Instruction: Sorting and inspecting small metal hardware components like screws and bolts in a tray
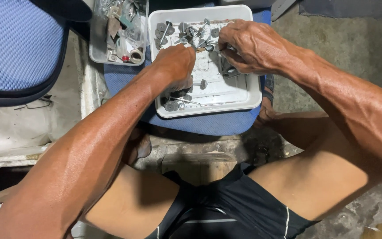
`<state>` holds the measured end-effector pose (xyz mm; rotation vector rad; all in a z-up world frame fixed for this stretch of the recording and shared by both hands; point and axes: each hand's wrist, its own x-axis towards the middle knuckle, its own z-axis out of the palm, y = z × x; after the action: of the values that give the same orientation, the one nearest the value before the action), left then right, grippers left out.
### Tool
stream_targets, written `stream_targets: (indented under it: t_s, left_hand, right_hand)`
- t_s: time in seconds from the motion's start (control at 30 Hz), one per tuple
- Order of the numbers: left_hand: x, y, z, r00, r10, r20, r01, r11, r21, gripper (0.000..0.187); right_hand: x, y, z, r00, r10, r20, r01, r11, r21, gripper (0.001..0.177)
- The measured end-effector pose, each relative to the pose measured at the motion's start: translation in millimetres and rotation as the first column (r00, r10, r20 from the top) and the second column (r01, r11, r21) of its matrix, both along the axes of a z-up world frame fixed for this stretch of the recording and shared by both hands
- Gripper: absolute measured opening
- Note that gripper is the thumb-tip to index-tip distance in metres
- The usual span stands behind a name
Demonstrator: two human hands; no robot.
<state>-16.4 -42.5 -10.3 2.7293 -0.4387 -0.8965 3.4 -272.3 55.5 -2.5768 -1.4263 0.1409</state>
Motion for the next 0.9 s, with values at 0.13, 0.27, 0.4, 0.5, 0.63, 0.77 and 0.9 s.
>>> stream_targets:
  t_s: [0.13,0.27,0.4,0.5,0.63,0.77,0.9]
  left_hand:
    - [-1,0,6,0.999,0.027,-0.029,-0.027,1.0,-0.015,0.021]
    - [-6,-1,19,0.995,0.045,-0.086,-0.055,0.991,-0.125,0.009]
    - [-10,0,38,0.982,0.127,-0.141,-0.157,0.963,-0.221,0.019]
    - [-6,7,32,0.999,0.037,-0.027,-0.041,0.985,-0.165,0.017]
    - [-5,16,30,0.999,-0.019,-0.033,0.015,0.993,-0.115,0.019]
    - [-2,21,13,0.986,-0.148,0.071,0.155,0.983,-0.097,0.029]
    - [-7,12,19,0.993,-0.114,0.038,0.117,0.988,-0.103,0.018]
  right_hand:
    - [-4,-6,0,0.998,-0.056,-0.01,0.055,0.998,-0.025,0.0]
    - [-5,-14,-2,0.988,-0.096,-0.117,0.097,0.995,0.0,0.007]
    - [-6,-16,3,0.971,-0.097,-0.22,0.107,0.994,0.033,0.009]
    - [-9,-8,11,0.971,-0.088,-0.22,0.102,0.994,0.05,0.012]
    - [-7,-3,8,0.971,-0.07,-0.23,0.085,0.995,0.057,0.01]
    - [-7,1,0,0.979,-0.023,-0.205,0.028,0.999,0.023,0.007]
    - [-8,2,-4,0.978,-0.01,-0.208,0.01,1.0,-0.001,0.005]
